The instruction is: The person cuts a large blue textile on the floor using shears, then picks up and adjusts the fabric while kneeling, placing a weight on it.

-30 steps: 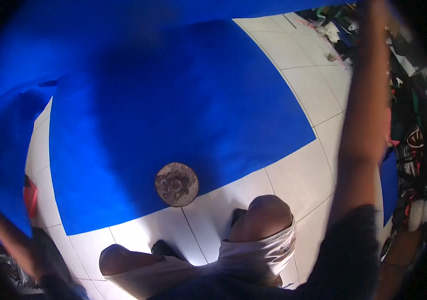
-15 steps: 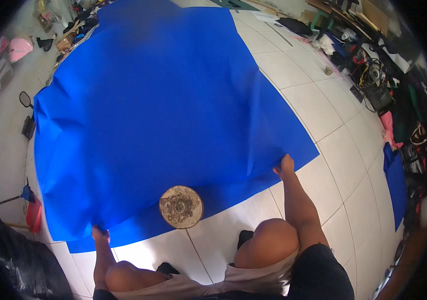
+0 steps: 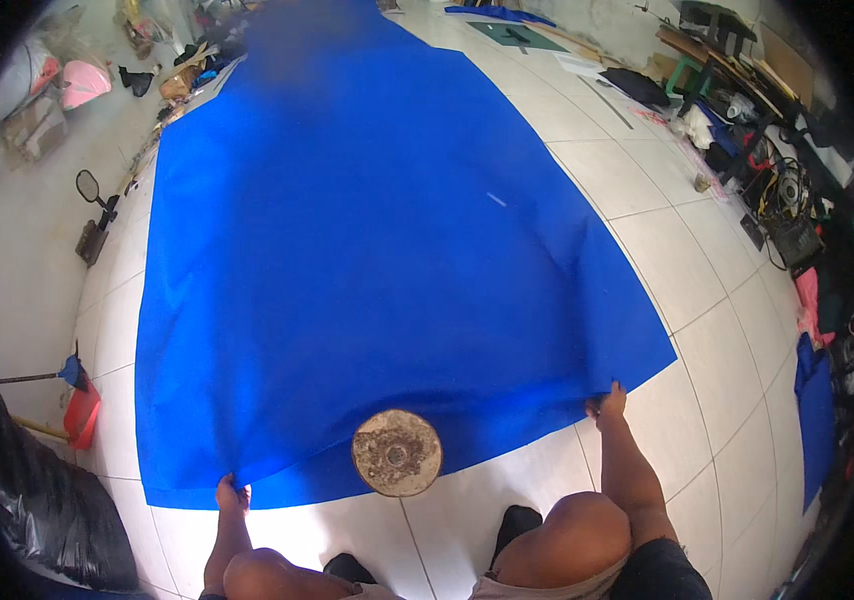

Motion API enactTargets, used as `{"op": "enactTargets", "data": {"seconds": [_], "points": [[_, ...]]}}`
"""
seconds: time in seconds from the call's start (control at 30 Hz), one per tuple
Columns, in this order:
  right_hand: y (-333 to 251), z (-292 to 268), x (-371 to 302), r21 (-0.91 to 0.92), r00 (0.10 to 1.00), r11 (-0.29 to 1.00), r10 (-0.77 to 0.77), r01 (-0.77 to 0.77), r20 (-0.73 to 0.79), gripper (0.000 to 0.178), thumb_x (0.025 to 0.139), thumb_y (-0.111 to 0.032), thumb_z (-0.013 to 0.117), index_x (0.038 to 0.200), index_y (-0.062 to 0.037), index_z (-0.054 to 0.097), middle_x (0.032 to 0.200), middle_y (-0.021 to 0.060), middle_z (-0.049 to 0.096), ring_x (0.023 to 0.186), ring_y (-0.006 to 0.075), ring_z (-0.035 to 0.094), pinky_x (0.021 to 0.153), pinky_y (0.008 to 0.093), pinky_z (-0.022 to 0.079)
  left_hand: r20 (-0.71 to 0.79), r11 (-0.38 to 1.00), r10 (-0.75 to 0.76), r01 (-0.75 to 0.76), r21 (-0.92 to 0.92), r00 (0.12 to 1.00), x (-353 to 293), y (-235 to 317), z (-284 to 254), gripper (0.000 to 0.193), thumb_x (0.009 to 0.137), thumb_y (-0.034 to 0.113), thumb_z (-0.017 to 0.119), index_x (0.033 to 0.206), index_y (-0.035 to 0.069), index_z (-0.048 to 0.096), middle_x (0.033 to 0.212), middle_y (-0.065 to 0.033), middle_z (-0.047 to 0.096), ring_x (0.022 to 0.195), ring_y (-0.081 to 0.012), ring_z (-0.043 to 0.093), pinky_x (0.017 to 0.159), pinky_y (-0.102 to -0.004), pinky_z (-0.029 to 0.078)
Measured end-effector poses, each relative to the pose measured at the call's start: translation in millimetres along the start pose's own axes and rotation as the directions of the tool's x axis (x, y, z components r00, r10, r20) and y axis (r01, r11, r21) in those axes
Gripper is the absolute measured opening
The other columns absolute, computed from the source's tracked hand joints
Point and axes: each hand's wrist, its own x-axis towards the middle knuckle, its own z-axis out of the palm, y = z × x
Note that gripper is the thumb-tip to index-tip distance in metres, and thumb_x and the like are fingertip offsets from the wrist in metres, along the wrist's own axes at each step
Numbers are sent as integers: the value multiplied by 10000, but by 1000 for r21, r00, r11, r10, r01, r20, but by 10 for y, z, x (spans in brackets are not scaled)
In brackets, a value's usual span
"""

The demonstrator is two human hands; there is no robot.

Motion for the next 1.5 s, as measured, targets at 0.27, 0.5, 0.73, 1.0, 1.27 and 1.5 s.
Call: {"op": "enactTargets", "data": {"seconds": [0.27,0.5,0.73,1.0,1.27,1.5], "points": [[-407,-68,-166,126,991,986,-119,111,57,694,844,-563,579,1269,-28,454,1181,125,536,1013,273,566,711,457,548,-1,973,158,-155,172,987,-42,93,112,197,836,175,581,969,33,613,917,-51,642,807,-177,623,619,-279,502],[-1559,871,-235,-135,920,916,-357,379,160,617,883,-444,543,1267,34,475,1174,182,552,1082,313,541,787,413,517,59,845,494,-495,202,867,604,890,585,269,829,211,609,617,171,448,612,35,404,557,-95,370,522,-280,276],[-2816,1087,-1236,-42,647,649,-761,760,-41,517,885,-401,563,1046,90,584,1006,182,643,910,290,584,835,408,449,113,861,502,-508,31,858,446,1994,525,474,925,318,465,1262,-11,521,1256,-118,563,1144,-245,543,981,-367,407],[-817,533,-285,-32,953,953,-302,301,-33,503,838,-358,597,1081,81,555,955,140,595,870,235,577,778,347,458,-33,889,449,-443,118,893,291,583,12,413,861,201,547,1189,-50,548,1179,-151,584,1039,-275,580,927,-412,460],[-1047,1075,-23,-389,898,811,-369,438,241,607,808,-387,585,1143,113,508,1133,221,559,1014,348,564,884,415,445,-52,721,657,-606,336,752,463,1948,517,378,822,208,580,1057,-87,610,1001,-160,636,859,-258,617,760,-374,521],[-3682,2004,-292,-397,433,268,-798,878,419,730,878,-505,430,1279,104,449,1317,329,433,1255,442,403,1044,449,328,687,-682,725,-185,708,-43,812,4325,992,274,860,111,516,1119,76,598,1071,-157,639,942,-332,611,798,-441,489]]}}
